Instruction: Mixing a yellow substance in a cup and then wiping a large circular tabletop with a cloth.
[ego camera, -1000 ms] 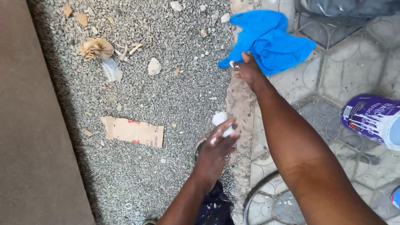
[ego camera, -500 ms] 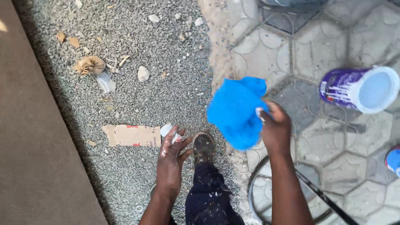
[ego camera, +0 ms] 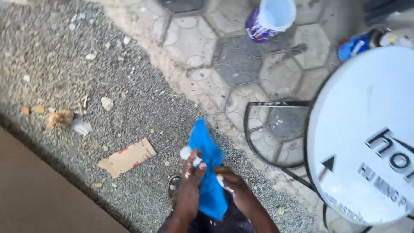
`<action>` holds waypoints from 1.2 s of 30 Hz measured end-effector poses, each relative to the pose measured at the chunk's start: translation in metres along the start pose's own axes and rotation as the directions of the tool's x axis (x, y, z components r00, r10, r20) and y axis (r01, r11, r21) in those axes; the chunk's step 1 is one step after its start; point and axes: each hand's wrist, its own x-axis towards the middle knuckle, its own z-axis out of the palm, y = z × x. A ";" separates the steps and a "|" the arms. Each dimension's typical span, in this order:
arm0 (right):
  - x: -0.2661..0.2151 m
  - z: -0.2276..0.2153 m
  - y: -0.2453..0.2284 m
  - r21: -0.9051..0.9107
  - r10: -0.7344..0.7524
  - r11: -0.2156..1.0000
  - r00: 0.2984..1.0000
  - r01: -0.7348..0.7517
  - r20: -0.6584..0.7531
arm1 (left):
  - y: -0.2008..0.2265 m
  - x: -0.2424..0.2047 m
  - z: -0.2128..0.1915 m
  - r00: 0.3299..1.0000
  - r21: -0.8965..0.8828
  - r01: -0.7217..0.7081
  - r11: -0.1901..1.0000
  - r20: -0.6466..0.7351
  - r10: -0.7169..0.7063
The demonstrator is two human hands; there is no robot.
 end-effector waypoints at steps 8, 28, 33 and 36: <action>-0.116 0.009 -0.033 -0.279 0.020 0.932 0.801 -0.232 -0.599 | -0.075 -0.064 0.101 0.931 -0.511 0.210 0.833 0.365 -0.010; -0.377 -0.176 0.036 -0.148 0.104 0.804 0.381 -0.575 -0.919 | -0.259 -0.135 0.324 0.712 0.363 0.124 0.923 0.616 -0.338; -0.478 -0.281 0.287 0.085 0.103 0.983 0.108 -0.161 -0.989 | -0.275 -0.148 0.378 0.605 0.598 -0.005 0.802 0.640 -0.473; -0.495 -0.268 0.295 0.268 0.264 0.960 0.052 0.084 -0.963 | -0.268 -0.149 0.417 0.643 0.692 -0.118 0.712 0.600 -0.477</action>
